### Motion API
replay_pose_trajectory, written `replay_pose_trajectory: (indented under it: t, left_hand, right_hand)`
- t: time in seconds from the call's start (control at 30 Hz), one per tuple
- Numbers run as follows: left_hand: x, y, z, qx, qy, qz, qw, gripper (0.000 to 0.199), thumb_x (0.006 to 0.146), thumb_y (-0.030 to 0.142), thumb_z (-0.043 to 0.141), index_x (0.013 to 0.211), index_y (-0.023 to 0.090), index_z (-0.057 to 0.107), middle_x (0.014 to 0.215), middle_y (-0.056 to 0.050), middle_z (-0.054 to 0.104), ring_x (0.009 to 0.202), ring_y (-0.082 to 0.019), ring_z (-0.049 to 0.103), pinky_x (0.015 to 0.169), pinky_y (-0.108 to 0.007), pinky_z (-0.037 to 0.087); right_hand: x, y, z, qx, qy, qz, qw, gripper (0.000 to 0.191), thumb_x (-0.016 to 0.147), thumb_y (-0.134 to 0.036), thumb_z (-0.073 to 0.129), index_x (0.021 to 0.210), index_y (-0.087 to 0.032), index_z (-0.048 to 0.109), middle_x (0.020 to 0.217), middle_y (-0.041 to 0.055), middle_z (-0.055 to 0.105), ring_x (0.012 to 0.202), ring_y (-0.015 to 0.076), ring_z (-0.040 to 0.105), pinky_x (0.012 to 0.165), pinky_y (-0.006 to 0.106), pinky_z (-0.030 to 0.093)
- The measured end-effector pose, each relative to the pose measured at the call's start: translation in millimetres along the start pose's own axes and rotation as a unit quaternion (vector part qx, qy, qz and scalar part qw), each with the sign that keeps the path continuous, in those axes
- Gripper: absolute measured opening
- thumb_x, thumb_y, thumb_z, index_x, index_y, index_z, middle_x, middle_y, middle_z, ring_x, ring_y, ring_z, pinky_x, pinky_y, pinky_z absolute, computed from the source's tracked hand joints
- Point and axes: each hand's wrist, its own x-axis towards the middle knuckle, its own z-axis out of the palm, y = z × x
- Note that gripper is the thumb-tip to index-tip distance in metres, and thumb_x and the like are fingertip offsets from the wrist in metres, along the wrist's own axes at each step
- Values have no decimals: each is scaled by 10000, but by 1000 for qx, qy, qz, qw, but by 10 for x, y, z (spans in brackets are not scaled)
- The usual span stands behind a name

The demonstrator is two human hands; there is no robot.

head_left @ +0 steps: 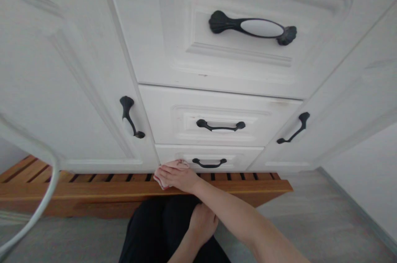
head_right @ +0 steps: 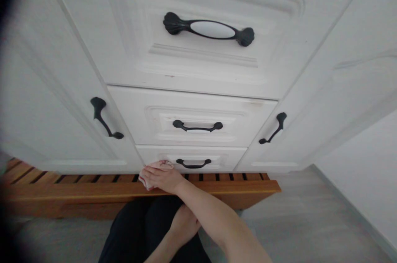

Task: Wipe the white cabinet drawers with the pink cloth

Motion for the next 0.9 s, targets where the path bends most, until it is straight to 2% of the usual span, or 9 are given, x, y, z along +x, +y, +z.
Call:
replay_pose_trajectory:
  t: [0.1, 0.2, 0.27, 0.37, 0.5, 0.6, 0.77, 0.9]
  left_hand:
    - [-12, -9, 17, 14, 16, -23, 1000, 374, 899, 247, 381, 1159, 200, 645, 1181, -117, 712, 1084, -291, 661, 914, -429, 527]
    - [-25, 2, 24, 23, 17, -11, 1000, 293, 885, 259, 404, 1022, 210, 659, 1081, -92, 719, 1024, -271, 670, 880, -418, 527]
    - [-37, 5, 30, 27, 21, -7, 999, 269, 886, 261, 399, 950, 213, 655, 1029, -83, 718, 987, -268, 674, 858, -421, 526]
    - [-56, 0, 46, 29, 35, -5, 999, 260, 890, 256, 388, 926, 224, 644, 1015, -72, 713, 976, -258, 671, 843, -411, 519]
    - [-76, 10, 64, 32, 38, -1, 999, 259, 891, 248, 382, 897, 227, 639, 995, -66, 714, 969, -252, 671, 843, -406, 511]
    - [-85, 28, 68, 37, 33, 1, 999, 262, 893, 248, 383, 917, 229, 643, 1011, -64, 718, 990, -247, 666, 863, -401, 504]
    - [-70, 39, 84, 44, 32, 1, 999, 263, 887, 235, 389, 910, 229, 652, 1026, -61, 721, 996, -238, 667, 872, -390, 504]
    - [-69, 45, 105, 32, 41, -2, 999, 282, 878, 221, 388, 924, 211, 666, 1022, -81, 725, 1003, -265, 670, 881, -418, 506]
  right_hand:
    - [-384, 67, 73, 19, 7, 11, 1000, 393, 1038, -172, 354, 1396, -215, 510, 1493, -24, 549, 1403, 80, 453, 1127, 254, 437]
    - [-784, 179, 7, 34, 15, 14, 999, 431, 998, -174, 472, 1423, -245, 492, 1498, -27, 544, 1427, 100, 427, 1115, 272, 457]
    - [-1079, 274, -83, 46, 17, 30, 998, 505, 972, -152, 511, 1456, -287, 457, 1502, -52, 538, 1429, 91, 422, 1063, 259, 499]
    - [-1558, 442, -240, 69, -11, 63, 996, 608, 942, -91, 510, 1487, -343, 410, 1504, -81, 532, 1411, 70, 441, 1016, 240, 521]
    - [-2143, 666, -496, 66, -40, 85, 993, 628, 909, -21, 473, 1461, -320, 461, 1452, -57, 586, 1344, 103, 531, 1081, 277, 484]
    - [-2461, 767, -690, 48, -51, 105, 992, 661, 888, 18, 447, 1453, -324, 481, 1463, -40, 575, 1351, 118, 528, 1098, 294, 465]
    - [-2814, 709, -831, -2, -55, 182, 982, 692, 866, 27, 486, 1467, -317, 473, 1473, -8, 569, 1347, 155, 532, 1066, 356, 480]
    - [-3096, 412, -793, 38, -46, 328, 943, 621, 845, -19, 523, 1348, -374, 599, 1398, -16, 637, 1340, 187, 538, 1031, 393, 492]
